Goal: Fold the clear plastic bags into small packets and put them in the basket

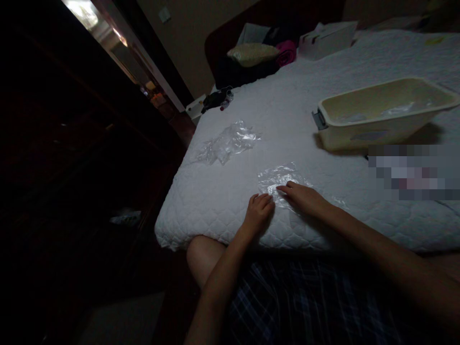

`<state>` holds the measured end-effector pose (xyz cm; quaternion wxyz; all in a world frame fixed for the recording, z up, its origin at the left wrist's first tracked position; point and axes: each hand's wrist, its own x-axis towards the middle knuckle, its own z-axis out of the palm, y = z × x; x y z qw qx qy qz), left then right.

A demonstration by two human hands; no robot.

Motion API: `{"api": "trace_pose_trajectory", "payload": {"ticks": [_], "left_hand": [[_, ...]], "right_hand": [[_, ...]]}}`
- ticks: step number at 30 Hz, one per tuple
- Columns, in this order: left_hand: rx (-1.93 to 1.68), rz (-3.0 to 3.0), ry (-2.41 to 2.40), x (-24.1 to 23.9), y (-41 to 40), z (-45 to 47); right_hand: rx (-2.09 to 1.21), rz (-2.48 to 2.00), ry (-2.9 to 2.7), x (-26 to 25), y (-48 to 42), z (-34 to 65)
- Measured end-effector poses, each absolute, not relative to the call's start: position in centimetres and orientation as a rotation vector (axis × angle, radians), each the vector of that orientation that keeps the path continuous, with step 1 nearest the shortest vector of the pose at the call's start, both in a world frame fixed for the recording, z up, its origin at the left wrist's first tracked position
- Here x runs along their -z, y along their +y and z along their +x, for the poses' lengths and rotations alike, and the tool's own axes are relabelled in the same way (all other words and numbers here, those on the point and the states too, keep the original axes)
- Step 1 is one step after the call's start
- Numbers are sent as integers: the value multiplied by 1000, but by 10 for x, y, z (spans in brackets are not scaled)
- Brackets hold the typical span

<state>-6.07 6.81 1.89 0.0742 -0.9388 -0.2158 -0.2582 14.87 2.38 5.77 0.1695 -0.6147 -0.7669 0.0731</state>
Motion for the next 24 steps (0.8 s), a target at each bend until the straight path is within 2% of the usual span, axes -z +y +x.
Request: {"api": "trace_pose_trajectory", "payload": {"ticks": [5,10,17,24], "left_hand": [[829,-2729,-619,-22,66,-61],[697,-2761,-577,-27,65,-62],[650,-2780,-663,-28,64,-62],[756,-2736,-563,-25,63,-62]], "right_hand": [[-251,-1875,-2241,-60,26,140],[-275,-1914,-2165,-64,28,131],[-292,-1607,-1980,-63,10,155],[-130,-1359,-2158,-53,-30,183]]}}
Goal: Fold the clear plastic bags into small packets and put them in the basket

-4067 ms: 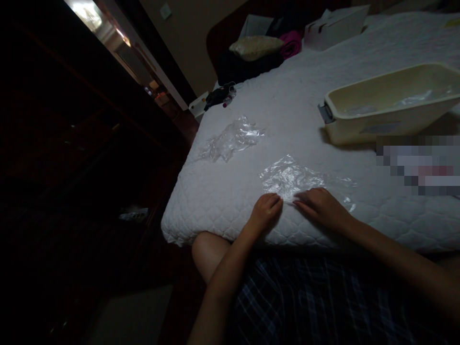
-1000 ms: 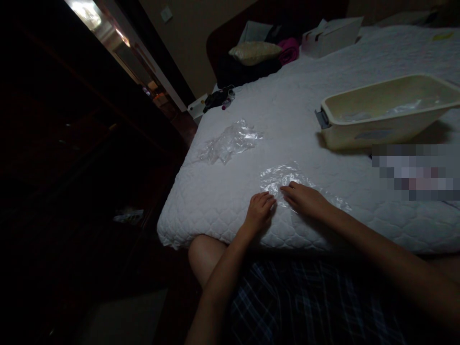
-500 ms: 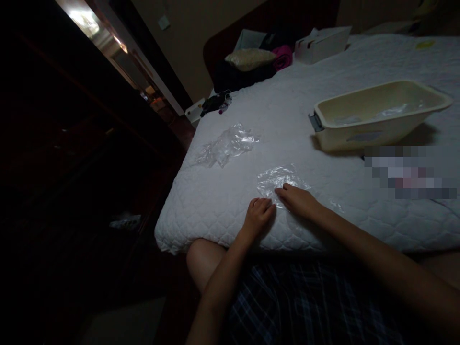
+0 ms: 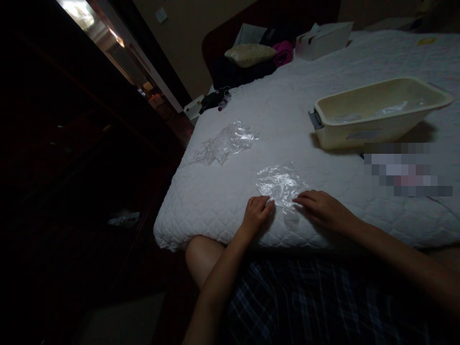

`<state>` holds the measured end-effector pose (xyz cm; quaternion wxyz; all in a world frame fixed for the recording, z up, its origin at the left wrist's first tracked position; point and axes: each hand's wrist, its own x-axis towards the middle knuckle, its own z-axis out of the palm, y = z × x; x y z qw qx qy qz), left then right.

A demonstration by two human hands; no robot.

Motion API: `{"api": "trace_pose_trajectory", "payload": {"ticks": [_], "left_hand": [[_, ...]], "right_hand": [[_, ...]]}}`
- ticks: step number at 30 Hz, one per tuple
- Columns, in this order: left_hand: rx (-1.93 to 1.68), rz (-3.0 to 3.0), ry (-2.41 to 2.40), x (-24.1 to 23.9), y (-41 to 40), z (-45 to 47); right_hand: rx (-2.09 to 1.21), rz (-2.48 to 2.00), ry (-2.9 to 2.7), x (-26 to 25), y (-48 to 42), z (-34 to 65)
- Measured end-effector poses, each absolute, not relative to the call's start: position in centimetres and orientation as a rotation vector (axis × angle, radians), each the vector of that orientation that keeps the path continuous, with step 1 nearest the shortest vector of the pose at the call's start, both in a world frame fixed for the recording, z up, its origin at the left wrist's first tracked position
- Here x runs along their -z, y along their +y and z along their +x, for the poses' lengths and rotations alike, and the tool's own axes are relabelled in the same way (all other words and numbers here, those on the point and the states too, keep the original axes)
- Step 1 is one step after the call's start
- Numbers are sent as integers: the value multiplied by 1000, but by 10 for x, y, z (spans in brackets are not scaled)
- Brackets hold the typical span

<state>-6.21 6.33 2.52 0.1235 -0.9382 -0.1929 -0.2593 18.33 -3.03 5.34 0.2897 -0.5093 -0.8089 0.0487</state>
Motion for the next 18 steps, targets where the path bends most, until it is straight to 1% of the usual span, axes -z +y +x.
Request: {"api": "trace_pose_trajectory", "payload": {"ticks": [4,8,12,16,18], "left_hand": [[712,-2761,-483,-27,56,-62],[620,-2804,-416,-27,51,-60],[594,-2761,-407,-22,52,-58],[657,-2744,-416,-19,53,-57],[633,-2759,-414,-20,53,-57]], "right_hand": [[38,-1332,-2236,-48,-41,178],[89,-1330,-2288,-43,-41,170],[40,-1329,-2259,-40,-39,165],[-80,-1281,-2229,-39,-40,161],[-143,-1277,-2215,-39,-40,159]]}}
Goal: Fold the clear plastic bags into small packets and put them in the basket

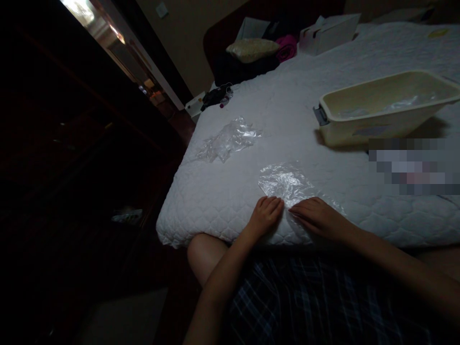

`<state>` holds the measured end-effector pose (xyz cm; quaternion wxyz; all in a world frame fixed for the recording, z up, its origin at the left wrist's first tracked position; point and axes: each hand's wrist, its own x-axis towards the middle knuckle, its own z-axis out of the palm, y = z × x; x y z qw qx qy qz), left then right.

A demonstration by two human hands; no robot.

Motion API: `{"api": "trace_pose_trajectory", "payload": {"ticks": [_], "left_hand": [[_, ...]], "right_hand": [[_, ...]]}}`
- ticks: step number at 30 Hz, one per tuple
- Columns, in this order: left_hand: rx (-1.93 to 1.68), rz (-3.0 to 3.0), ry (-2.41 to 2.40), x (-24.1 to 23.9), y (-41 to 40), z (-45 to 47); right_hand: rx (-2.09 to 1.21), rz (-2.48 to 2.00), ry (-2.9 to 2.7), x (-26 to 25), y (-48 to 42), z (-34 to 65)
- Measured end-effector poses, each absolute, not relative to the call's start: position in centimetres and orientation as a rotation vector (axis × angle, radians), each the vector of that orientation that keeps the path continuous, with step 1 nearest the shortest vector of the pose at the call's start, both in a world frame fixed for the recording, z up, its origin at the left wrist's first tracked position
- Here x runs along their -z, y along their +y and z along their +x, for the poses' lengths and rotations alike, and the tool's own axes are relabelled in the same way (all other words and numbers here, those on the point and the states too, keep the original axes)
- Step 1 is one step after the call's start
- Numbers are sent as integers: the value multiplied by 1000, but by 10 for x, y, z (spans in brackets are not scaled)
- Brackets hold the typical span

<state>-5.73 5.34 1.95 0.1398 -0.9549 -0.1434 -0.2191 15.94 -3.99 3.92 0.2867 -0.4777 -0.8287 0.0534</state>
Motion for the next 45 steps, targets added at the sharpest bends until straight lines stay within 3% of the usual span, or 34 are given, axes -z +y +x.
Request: {"api": "trace_pose_trajectory", "payload": {"ticks": [14,23,32,45], "left_hand": [[499,-2826,-333,-22,53,-58],[618,-2749,-323,-20,53,-57],[538,-2753,-333,-19,52,-57],[579,-2775,-372,-20,53,-57]], "right_hand": [[-346,-1630,-1764,-54,-9,156],[-461,-1723,-1491,-56,1,155],[-426,-1703,-1611,-59,8,159],[-122,-1729,-2019,-51,14,162]]}}
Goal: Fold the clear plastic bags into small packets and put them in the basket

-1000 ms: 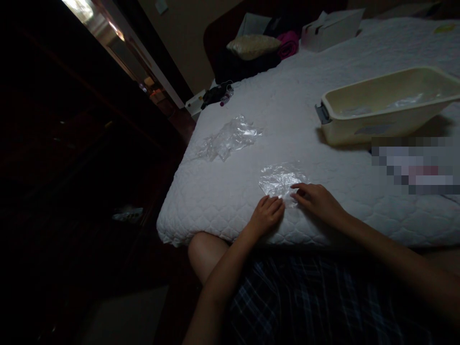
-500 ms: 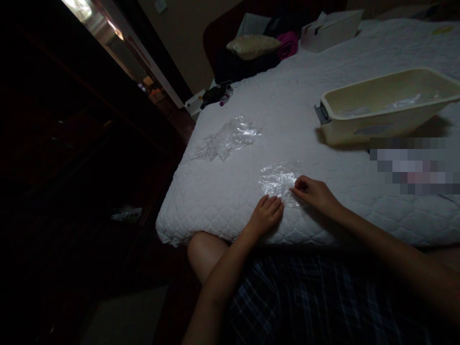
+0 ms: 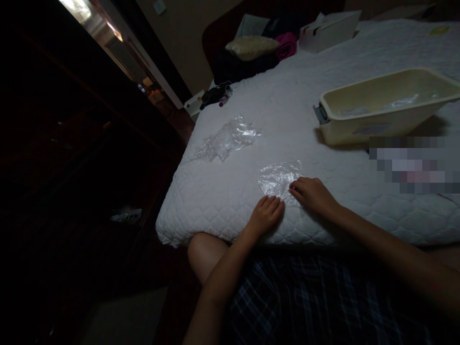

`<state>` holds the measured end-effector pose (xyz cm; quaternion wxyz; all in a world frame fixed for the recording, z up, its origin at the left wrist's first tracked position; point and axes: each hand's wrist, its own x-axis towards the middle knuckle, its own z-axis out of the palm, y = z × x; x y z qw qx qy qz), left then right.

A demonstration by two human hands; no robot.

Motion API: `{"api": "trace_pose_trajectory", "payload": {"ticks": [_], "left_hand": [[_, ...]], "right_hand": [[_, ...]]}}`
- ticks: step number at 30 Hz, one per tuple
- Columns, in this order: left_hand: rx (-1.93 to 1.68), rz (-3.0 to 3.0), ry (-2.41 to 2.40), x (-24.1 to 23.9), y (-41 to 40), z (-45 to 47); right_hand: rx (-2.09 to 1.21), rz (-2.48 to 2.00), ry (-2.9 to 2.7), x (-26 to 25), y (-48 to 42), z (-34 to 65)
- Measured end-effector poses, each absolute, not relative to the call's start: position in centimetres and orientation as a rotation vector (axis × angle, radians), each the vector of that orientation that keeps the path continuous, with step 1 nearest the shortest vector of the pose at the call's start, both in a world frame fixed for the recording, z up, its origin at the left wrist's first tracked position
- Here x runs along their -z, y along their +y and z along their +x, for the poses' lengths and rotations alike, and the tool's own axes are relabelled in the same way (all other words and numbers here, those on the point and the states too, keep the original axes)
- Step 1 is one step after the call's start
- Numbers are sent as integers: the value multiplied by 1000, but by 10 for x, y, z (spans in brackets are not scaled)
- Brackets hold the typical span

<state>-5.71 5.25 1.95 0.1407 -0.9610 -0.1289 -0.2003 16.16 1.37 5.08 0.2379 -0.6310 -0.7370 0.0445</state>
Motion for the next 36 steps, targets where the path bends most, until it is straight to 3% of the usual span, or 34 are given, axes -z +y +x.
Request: {"api": "trace_pose_trajectory", "payload": {"ticks": [22,30,36], "left_hand": [[683,-2681,-334,-14,54,-57],[586,-2798,-394,-16,55,-55],[544,-2836,-482,-26,61,-62]], "right_hand": [[-25,-1734,-2101,-51,29,155],[-155,-1685,-1972,-64,21,167],[146,-1682,-1756,-38,0,189]]}}
